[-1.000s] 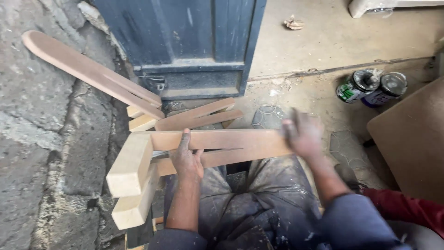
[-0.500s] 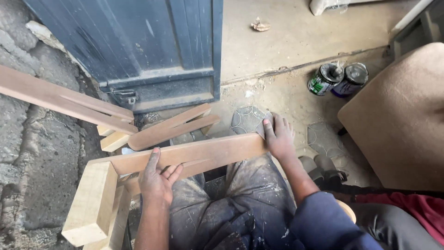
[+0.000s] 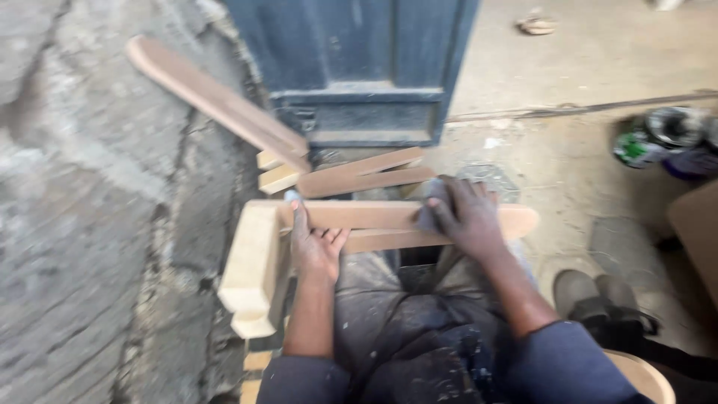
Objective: Sanding various wooden furniture components by hand using sandpaper to smooth the surfaces.
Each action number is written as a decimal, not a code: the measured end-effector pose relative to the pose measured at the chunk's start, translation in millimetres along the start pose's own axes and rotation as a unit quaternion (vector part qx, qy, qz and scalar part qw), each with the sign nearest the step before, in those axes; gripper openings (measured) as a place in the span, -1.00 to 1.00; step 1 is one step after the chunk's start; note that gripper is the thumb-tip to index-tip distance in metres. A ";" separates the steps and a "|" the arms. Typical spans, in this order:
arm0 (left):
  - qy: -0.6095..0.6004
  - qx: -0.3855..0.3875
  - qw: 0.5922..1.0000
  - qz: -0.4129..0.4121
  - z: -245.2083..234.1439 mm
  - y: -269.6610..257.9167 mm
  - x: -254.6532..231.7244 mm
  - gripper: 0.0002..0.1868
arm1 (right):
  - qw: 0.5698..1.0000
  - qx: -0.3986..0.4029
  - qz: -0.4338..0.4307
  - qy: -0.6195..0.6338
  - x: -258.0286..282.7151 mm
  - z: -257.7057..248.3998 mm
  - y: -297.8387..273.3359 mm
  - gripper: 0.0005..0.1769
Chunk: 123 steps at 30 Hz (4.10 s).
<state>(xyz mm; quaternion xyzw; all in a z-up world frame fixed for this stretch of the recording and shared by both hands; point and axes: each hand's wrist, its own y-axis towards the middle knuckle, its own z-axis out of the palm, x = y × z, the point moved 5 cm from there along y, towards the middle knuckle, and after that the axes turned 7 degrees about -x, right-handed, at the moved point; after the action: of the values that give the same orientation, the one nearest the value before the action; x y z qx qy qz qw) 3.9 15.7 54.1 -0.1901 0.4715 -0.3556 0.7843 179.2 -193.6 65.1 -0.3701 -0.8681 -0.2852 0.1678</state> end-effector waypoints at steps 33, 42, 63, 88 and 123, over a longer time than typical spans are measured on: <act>0.097 0.089 0.975 -0.179 -3.8 4.4 79.0 -0.69 | 0.997 0.031 0.051 -0.049 -6.5 8.3 3.6 -0.39; 0.538 0.067 0.774 0.328 32.3 -30.8 -2.2 -0.71 | 0.996 0.041 0.054 -0.053 -6.9 12.4 4.2 -0.39; 0.787 0.218 0.497 0.294 -0.3 -15.0 53.0 -0.36 | 0.974 0.167 0.097 -0.114 -63.3 45.5 -1.6 -0.40; 0.684 0.161 0.585 0.405 -19.1 2.8 63.5 -0.65 | 0.984 0.105 -0.092 -0.110 32.6 36.0 -84.0 -0.01; 0.542 0.207 0.790 0.200 35.3 -29.2 8.0 -0.56 | 0.935 0.264 -0.238 0.003 102.4 107.7 -72.6 -0.36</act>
<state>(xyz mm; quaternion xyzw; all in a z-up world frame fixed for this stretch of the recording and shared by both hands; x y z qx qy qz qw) 26.1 -11.2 84.9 0.2990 0.7620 -0.3241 0.4742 48.3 -111.8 5.5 -0.0939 -0.9743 -0.0782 0.1891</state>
